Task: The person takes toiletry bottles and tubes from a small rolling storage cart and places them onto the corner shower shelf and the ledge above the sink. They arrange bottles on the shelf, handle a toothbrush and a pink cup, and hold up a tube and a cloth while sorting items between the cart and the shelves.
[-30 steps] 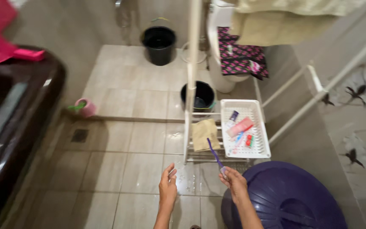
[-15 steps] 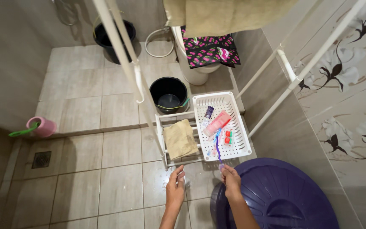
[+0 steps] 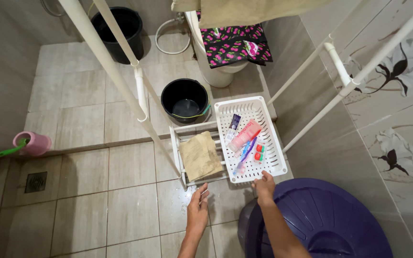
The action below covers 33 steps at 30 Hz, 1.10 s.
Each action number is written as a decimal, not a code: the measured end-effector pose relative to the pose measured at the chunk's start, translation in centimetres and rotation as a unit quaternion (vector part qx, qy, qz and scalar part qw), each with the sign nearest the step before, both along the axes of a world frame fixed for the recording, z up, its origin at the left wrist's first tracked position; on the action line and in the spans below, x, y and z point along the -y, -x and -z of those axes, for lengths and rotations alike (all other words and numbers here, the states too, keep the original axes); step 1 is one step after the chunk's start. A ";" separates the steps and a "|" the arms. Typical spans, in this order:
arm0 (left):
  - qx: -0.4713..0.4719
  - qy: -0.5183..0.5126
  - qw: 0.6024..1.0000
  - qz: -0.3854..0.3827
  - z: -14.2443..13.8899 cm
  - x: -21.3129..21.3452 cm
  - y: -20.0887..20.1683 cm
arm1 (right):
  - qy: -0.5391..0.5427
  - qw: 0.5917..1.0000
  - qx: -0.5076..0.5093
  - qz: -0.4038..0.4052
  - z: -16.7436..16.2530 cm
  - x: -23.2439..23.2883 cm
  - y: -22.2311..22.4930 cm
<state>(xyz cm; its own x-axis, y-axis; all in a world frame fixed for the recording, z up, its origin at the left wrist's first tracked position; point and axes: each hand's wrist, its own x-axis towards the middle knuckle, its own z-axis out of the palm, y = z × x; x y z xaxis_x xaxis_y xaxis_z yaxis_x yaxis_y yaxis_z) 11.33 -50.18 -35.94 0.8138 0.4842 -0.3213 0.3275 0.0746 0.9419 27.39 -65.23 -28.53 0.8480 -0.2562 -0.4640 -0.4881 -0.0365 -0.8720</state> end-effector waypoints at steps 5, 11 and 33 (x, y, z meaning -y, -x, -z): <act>0.009 0.003 1.000 -0.003 0.1 -0.6 0.7 | -0.014 0.999 0.033 -0.017 -0.2 0.1 1.3; 0.000 0.012 1.000 -0.027 -2.2 -2.3 2.8 | -0.026 0.999 0.012 -0.042 -1.8 -1.3 5.0; 0.064 -0.040 0.958 -0.277 -13.1 -13.4 31.0 | -0.168 0.926 -0.070 -0.330 -13.3 -18.6 29.9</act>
